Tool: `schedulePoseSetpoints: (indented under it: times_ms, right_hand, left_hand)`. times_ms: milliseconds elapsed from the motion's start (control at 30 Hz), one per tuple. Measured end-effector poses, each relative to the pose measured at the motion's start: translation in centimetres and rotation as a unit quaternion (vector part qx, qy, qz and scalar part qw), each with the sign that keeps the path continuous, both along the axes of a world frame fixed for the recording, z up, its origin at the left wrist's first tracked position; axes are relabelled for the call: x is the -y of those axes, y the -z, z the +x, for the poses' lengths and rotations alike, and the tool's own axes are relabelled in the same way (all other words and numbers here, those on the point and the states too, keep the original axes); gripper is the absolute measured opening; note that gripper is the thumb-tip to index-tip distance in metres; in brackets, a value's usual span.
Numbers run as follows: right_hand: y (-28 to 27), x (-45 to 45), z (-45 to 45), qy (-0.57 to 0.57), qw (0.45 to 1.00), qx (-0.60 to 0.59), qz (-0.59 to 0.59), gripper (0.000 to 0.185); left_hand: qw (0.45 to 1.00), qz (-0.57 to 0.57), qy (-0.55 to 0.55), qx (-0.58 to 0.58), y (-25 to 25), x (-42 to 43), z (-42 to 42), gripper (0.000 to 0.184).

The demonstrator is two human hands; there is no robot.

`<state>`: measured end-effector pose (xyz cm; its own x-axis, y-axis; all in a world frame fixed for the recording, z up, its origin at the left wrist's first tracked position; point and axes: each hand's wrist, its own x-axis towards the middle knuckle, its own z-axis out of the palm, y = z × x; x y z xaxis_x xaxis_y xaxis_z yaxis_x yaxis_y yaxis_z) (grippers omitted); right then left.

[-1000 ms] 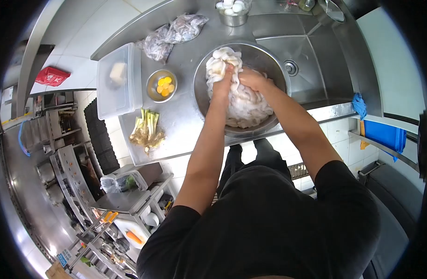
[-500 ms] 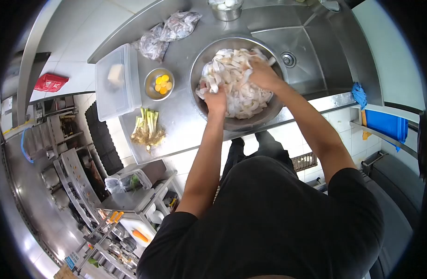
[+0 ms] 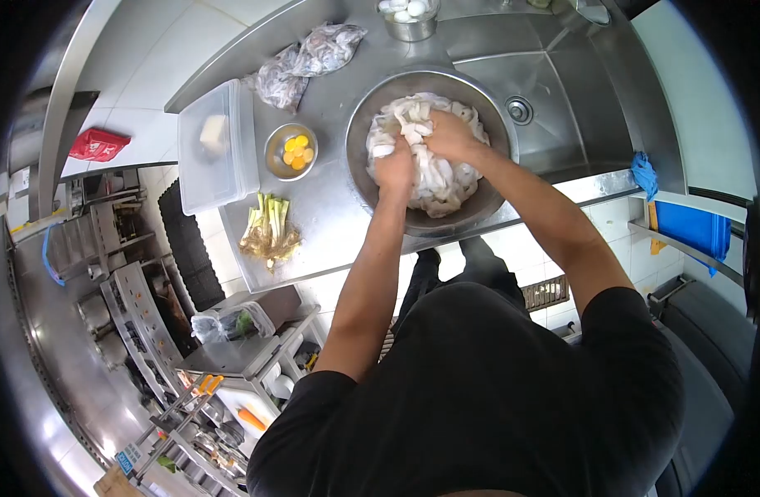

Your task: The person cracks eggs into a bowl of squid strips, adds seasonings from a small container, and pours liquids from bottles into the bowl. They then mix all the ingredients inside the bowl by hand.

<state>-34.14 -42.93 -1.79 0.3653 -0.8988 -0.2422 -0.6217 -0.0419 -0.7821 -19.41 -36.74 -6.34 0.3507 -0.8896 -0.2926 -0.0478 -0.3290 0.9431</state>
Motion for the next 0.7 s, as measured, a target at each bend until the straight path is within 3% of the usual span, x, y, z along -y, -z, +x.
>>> schedulePoseSetpoints:
  times_ms: [33, 100, 167, 200, 267, 333, 367, 433, 467, 500, 533, 567, 600, 667, 700]
  right_hand:
    - [-0.5, 0.4, -0.5, -0.015, 0.999, -0.03, -0.032, 0.044]
    - [0.2, 1.4, -1.4, -0.015, 0.979, -0.159, -0.127, 0.048]
    - [5.3, 3.3, -1.1, -0.022, 0.992, -0.072, -0.098, 0.047]
    - [7.9, 3.5, -0.6, -0.025, 0.996, -0.028, -0.083, 0.047]
    - [7.6, 2.3, 1.5, 0.018, 0.998, 0.066, 0.018, 0.044]
    - [3.4, 1.3, 2.4, 0.042, 0.946, 0.252, 0.199, 0.042]
    - [5.4, 1.2, 3.1, 0.081, 0.951, 0.242, 0.173, 0.035]
    - [8.7, 1.6, 2.5, -0.046, 0.992, 0.115, -0.005, 0.034]
    - [9.4, 1.5, 2.2, -0.111, 0.988, 0.047, -0.092, 0.033]
    - [6.5, -0.4, 1.7, -0.009, 0.998, -0.06, -0.023, 0.031]
    - [3.9, -0.3, 1.2, -0.103, 0.983, -0.147, -0.024, 0.033]
    - [1.9, -0.4, 0.5, -0.196, 0.952, -0.232, -0.021, 0.037]
    - [1.2, -0.6, -0.1, -0.287, 0.905, -0.314, -0.016, 0.042]
    - [3.8, -2.7, -3.4, -0.187, 0.948, -0.225, -0.128, 0.055]
    - [3.9, -3.0, -4.2, -0.139, 0.963, -0.193, -0.124, 0.061]
  left_hand:
    - [0.999, -0.01, 0.033, 0.016, -2.7, -0.3, 0.4, 0.05]
    - [0.999, -0.011, 0.036, 0.005, -1.2, 0.1, 0.7, 0.052]
    - [1.0, 0.013, 0.008, -0.023, 3.1, 1.4, 0.8, 0.062]
    - [0.996, 0.052, -0.006, -0.071, 2.2, 1.8, 0.4, 0.066]
    - [0.977, 0.13, -0.027, -0.166, -1.1, 3.1, -0.8, 0.074]
    - [0.968, 0.14, -0.018, -0.206, -0.6, 3.5, -0.4, 0.074]
    - [0.967, 0.13, -0.007, -0.22, -0.5, 3.7, 0.0, 0.073]
    - [0.962, 0.081, 0.008, -0.262, 0.7, 3.6, 0.5, 0.064]
    - [0.974, 0.084, -0.011, -0.21, -0.4, 3.2, 0.4, 0.06]
    - [0.983, 0.085, -0.03, -0.157, -2.6, 2.9, 0.1, 0.056]
    - [0.99, 0.083, -0.049, -0.104, -4.0, 2.9, 0.0, 0.052]
    - [0.997, 0.023, -0.032, -0.068, -1.0, 3.0, 0.8, 0.043]
    - [0.997, 0.014, -0.001, -0.072, -1.0, 2.3, 1.3, 0.046]
    - [0.995, 0.002, 0.062, -0.078, -0.6, 0.0, 2.6, 0.054]
    - [0.996, 0.006, 0.074, -0.039, 0.8, -0.9, 3.3, 0.073]
